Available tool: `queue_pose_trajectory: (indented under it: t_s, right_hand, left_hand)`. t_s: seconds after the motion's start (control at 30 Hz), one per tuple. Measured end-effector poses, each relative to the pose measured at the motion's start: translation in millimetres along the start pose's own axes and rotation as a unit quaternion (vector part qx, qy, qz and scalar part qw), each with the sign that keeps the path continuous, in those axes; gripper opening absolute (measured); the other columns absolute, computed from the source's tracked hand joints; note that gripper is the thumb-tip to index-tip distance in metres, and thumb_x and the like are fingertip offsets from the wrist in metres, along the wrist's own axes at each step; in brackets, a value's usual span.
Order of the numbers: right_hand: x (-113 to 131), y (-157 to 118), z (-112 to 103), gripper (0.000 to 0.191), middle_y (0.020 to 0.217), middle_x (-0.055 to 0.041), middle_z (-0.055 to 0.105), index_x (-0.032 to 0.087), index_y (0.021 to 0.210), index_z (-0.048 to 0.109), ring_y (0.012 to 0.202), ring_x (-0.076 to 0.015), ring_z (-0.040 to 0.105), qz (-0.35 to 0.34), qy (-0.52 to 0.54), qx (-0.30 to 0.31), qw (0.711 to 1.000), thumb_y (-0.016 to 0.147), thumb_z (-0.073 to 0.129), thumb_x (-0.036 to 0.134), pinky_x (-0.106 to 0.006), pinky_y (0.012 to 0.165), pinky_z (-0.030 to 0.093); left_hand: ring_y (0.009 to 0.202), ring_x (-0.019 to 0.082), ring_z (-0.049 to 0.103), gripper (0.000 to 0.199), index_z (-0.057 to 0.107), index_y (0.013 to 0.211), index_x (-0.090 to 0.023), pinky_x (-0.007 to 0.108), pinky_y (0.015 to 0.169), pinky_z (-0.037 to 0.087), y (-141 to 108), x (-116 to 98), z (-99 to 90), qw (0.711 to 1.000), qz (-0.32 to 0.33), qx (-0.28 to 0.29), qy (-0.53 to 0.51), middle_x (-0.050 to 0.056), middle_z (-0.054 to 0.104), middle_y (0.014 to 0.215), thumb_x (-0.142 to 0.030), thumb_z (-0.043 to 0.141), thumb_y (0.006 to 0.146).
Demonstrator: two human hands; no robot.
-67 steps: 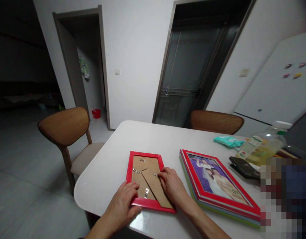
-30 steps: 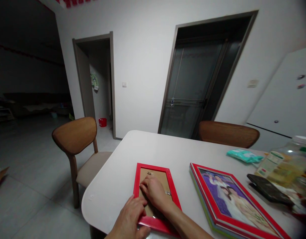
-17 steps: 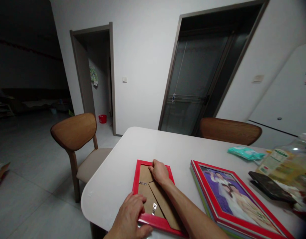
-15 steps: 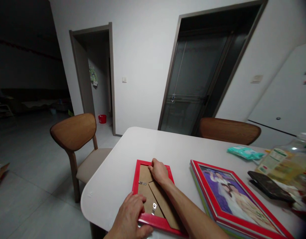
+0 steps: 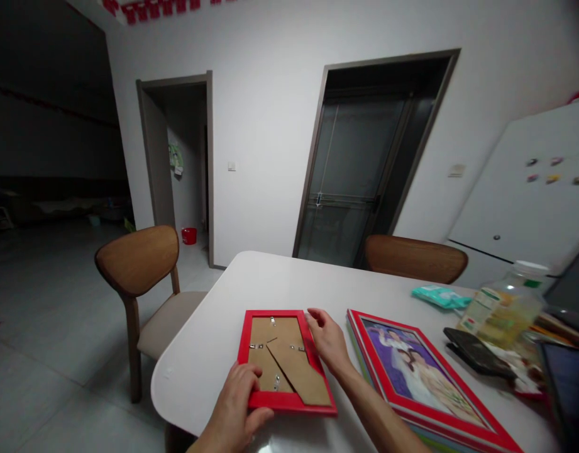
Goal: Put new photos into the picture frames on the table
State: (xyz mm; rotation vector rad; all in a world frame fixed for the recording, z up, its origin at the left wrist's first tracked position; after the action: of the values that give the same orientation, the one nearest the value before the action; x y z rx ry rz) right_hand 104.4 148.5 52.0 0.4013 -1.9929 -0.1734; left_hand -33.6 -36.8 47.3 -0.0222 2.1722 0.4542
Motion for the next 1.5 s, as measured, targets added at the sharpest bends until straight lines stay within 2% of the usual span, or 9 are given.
queue_pose_trajectory:
  t_s: [0.1,0.2,0.33,0.53,0.67,0.87,1.0,1.2,1.5]
  right_hand:
    - [4,-49,-1,0.046,0.084,-0.0098,0.064,0.013,0.095,0.056,0.073,-0.0187,0.059,0.050,0.101,0.016,0.994,0.078,0.030,0.047,-0.031,0.062,0.045]
    - [18,-90,20,0.042,0.075,-0.0073,0.065,0.014,0.090,0.058,0.072,-0.0199,0.060,0.179,0.404,0.144,0.885,0.073,0.045,0.049,-0.031,0.062,0.046]
    - [41,-94,4,0.034,0.077,-0.0063,0.066,0.015,0.089,0.059,0.070,-0.0198,0.062,0.207,0.592,0.081,0.775,0.068,0.056,0.041,-0.031,0.061,0.048]
    - [30,-61,-117,0.052,0.086,-0.0019,0.067,0.026,0.119,0.040,0.065,-0.0185,0.063,0.157,0.508,0.067,0.844,0.070,0.057,0.028,-0.031,0.058,0.050]
    - [-7,-40,-189,0.054,0.077,-0.0040,0.069,0.023,0.119,0.042,0.057,-0.0195,0.063,0.199,0.372,0.067,0.904,0.067,0.059,0.025,-0.032,0.053,0.050]
    - [-78,-14,-237,0.050,0.070,-0.0061,0.069,0.015,0.110,0.052,0.056,-0.0195,0.063,0.254,0.224,0.033,0.940,0.062,0.063,0.024,-0.031,0.056,0.050]
    - [-108,-22,-240,0.053,0.078,-0.0073,0.069,0.014,0.112,0.050,0.064,-0.0198,0.063,0.270,0.168,-0.021,0.948,0.063,0.062,0.032,-0.031,0.062,0.049]
    - [-101,-71,-225,0.041,0.096,-0.0044,0.065,0.018,0.103,0.057,0.089,-0.0215,0.059,0.196,0.262,-0.007,0.945,0.066,0.057,0.037,-0.037,0.084,0.041]
    - [-73,-31,-124,0.040,0.087,-0.0016,0.066,0.018,0.101,0.056,0.080,-0.0215,0.060,0.122,0.276,-0.044,0.952,0.063,0.053,0.030,-0.035,0.074,0.045]
  left_hand:
    - [0.097,0.027,0.050,0.013,0.047,0.065,-0.020,0.039,0.083,0.039,2,-15,5.0,0.987,-0.023,-0.064,-0.146,0.009,0.057,0.101,-0.028,0.057,0.067]
    - [0.096,0.026,0.053,0.021,0.050,0.070,-0.019,0.036,0.083,0.040,7,-36,25.6,0.932,-0.052,-0.074,-0.351,0.009,0.058,0.104,-0.040,0.056,0.070]
    - [0.095,0.025,0.054,0.038,0.052,0.086,-0.020,0.034,0.082,0.042,16,-70,39.8,0.862,-0.079,-0.108,-0.490,0.005,0.060,0.102,-0.033,0.071,0.057]
    - [0.094,0.028,0.056,0.077,0.026,0.123,-0.025,0.038,0.080,0.045,39,-113,37.9,0.807,-0.102,-0.024,-0.581,0.009,0.057,0.108,-0.030,0.070,0.061]
    - [0.098,0.029,0.053,0.081,0.026,0.122,-0.016,0.037,0.081,0.044,55,-121,88.1,0.816,-0.116,0.080,-0.560,0.015,0.054,0.111,-0.026,0.072,0.056]
    - [0.102,0.025,0.050,0.058,0.037,0.118,-0.013,0.033,0.087,0.039,70,-111,170.5,0.921,-0.069,0.086,-0.373,0.013,0.053,0.114,-0.022,0.057,0.064]
    - [0.119,0.023,0.033,0.054,0.041,0.118,-0.011,0.029,0.099,0.022,67,-99,181.5,0.977,-0.059,0.042,-0.200,0.011,0.041,0.127,-0.019,0.053,0.066]
    - [0.116,0.020,0.037,0.059,0.030,0.125,-0.011,0.026,0.096,0.027,56,-86,182.8,0.945,-0.066,0.117,-0.297,0.010,0.042,0.126,-0.027,0.051,0.072]
    - [0.111,0.021,0.043,0.062,0.033,0.122,-0.015,0.028,0.092,0.031,100,-30,128.6,0.960,-0.108,0.027,-0.255,0.007,0.049,0.120,-0.013,0.054,0.063]
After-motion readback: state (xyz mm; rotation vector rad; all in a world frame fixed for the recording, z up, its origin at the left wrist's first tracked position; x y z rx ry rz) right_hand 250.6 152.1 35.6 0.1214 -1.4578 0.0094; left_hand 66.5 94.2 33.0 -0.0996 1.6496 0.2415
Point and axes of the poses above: each hand's wrist, its own y-axis towards the middle knuckle, its own z-axis out of the palm, x = y × z, the point moved 1 cm from there along y, towards the middle knuckle
